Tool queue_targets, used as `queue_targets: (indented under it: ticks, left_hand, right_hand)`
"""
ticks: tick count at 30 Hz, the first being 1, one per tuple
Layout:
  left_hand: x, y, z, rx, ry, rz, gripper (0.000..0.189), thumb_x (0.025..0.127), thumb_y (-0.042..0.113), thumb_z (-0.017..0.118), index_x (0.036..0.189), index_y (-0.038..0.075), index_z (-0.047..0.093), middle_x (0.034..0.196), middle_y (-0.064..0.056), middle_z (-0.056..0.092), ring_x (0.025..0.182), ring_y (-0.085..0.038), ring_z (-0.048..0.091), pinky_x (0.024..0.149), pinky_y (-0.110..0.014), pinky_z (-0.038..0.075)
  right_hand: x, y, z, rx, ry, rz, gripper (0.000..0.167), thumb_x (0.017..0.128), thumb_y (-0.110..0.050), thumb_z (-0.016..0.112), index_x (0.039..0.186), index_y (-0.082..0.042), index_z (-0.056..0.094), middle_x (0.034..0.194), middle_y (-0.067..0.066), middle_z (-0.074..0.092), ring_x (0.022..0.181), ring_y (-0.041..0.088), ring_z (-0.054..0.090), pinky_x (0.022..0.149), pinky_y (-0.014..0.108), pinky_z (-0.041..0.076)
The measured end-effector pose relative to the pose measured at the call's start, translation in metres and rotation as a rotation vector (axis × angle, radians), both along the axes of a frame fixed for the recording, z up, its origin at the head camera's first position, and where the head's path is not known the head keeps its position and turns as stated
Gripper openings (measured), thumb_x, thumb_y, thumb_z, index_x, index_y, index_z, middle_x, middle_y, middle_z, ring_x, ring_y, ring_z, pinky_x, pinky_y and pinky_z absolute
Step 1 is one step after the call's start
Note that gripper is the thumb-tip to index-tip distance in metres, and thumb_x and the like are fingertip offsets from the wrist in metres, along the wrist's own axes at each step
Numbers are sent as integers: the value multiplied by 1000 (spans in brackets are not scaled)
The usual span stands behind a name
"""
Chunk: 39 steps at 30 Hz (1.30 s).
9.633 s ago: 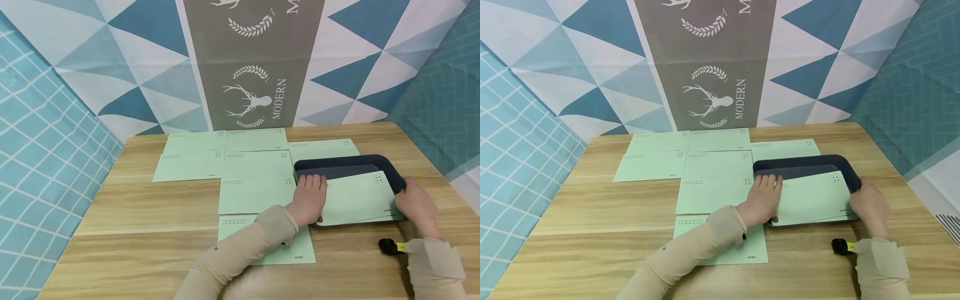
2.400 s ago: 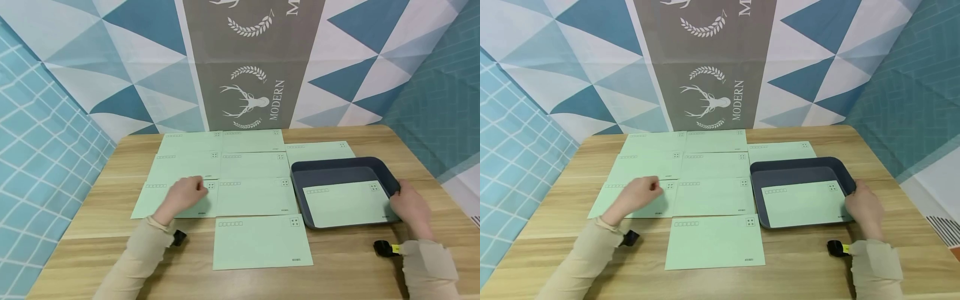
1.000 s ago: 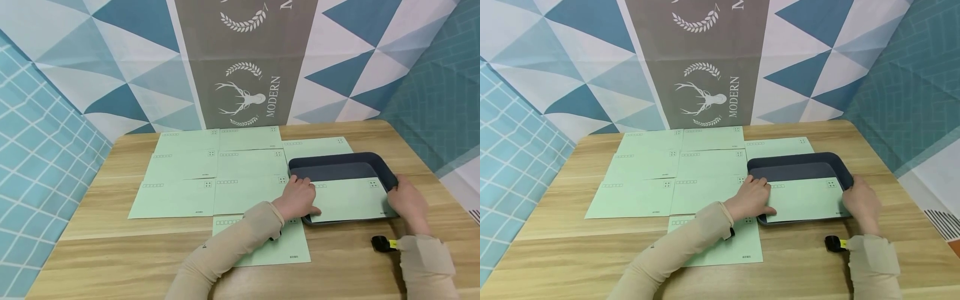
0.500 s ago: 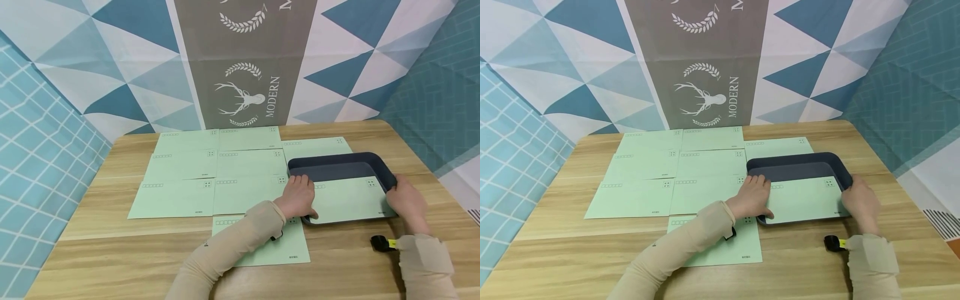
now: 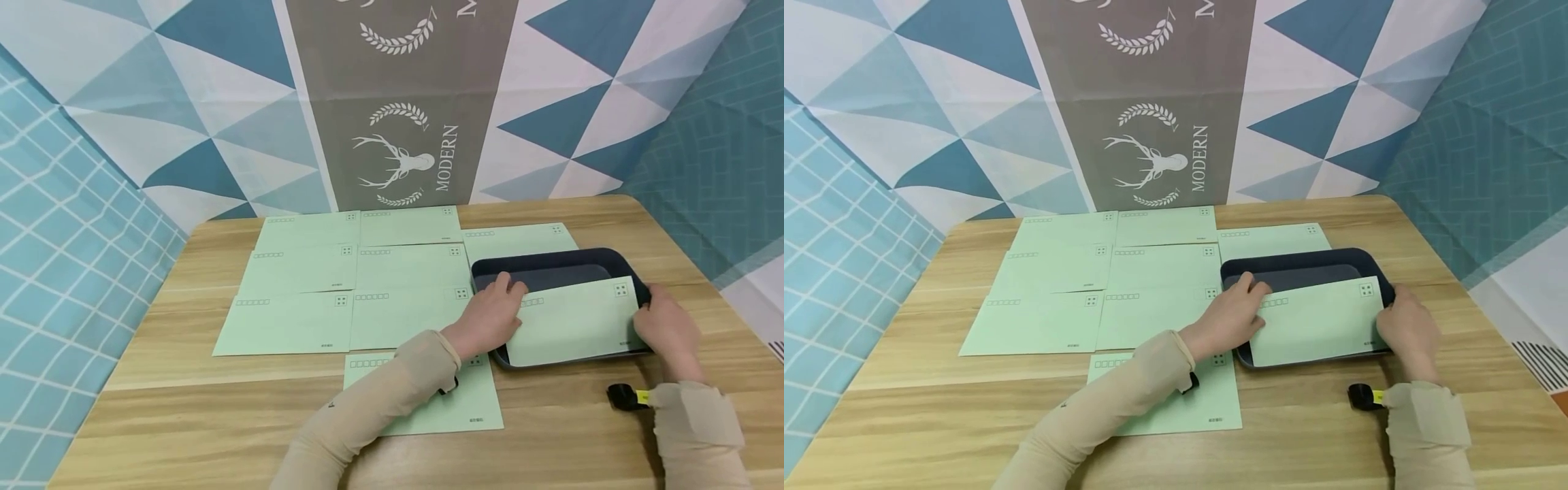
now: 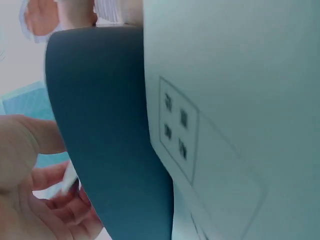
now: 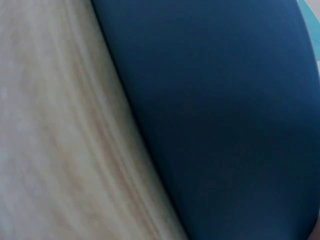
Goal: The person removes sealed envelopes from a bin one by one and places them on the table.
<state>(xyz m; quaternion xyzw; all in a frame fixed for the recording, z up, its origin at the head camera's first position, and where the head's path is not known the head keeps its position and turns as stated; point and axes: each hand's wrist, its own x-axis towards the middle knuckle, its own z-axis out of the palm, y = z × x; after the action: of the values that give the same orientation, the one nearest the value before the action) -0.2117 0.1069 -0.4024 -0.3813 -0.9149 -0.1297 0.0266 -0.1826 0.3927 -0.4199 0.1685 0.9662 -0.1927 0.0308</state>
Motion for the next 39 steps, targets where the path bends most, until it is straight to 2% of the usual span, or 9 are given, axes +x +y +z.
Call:
queue_targets:
  ticks: [4,9,13,17,21,24,32,36,39]
  left_hand:
    - [3,-3,6,141,-164,-8,36,90,17,56,124,13,47,110,-1,52,67,-5,48,52,-13,37]
    - [10,-4,17,212,-274,-42,24,90,19,55,114,15,54,106,5,59,65,0,49,51,-11,38]
    - [20,-4,29,172,-280,-97,18,90,24,57,107,18,57,89,12,57,61,2,48,50,-10,38]
    - [31,-3,35,71,-265,-152,13,90,23,55,104,22,58,79,14,53,57,1,46,48,-12,37]
    - [40,-2,36,-4,-226,-186,19,91,20,53,108,23,59,81,14,57,55,0,46,44,-13,36]
    - [43,-4,37,6,-156,-206,21,91,17,50,110,22,59,82,13,59,53,0,46,42,-13,35]
    - [43,-22,56,195,108,-178,14,93,15,47,95,16,60,56,11,45,43,0,37,41,-12,26]
    - [40,-37,69,303,202,-151,15,94,14,45,99,14,60,57,9,51,43,-1,37,40,-12,23]
    - [38,-50,74,405,223,-119,18,94,12,47,106,12,60,66,6,59,45,-1,40,41,-12,27]
  right_hand:
    - [1,0,0,-6,-8,-4,54,85,-7,26,135,14,20,125,42,33,104,58,37,76,61,36]
    - [1,0,1,-7,-10,-3,55,84,-7,27,135,13,21,124,42,34,102,58,39,73,61,38]
    - [2,1,2,3,2,18,53,85,-8,27,134,12,22,122,42,35,99,59,39,70,60,38]
    - [3,-1,2,14,46,27,51,83,-8,31,132,8,28,119,41,38,96,58,42,66,57,38]
    - [6,-2,1,26,80,29,44,88,-12,35,129,4,32,120,40,40,98,58,43,68,59,38]
    - [7,-3,1,32,78,28,43,90,-14,35,129,4,31,119,40,40,97,58,43,67,58,39]
    - [7,-3,0,38,70,35,45,91,-13,30,131,6,28,123,39,37,100,58,41,71,61,37]
    - [8,-2,2,34,44,29,47,94,-18,30,133,7,25,126,39,33,103,57,39,75,62,37]
    - [7,-1,3,28,21,18,42,91,-14,29,127,9,30,120,39,38,96,55,44,65,57,40]
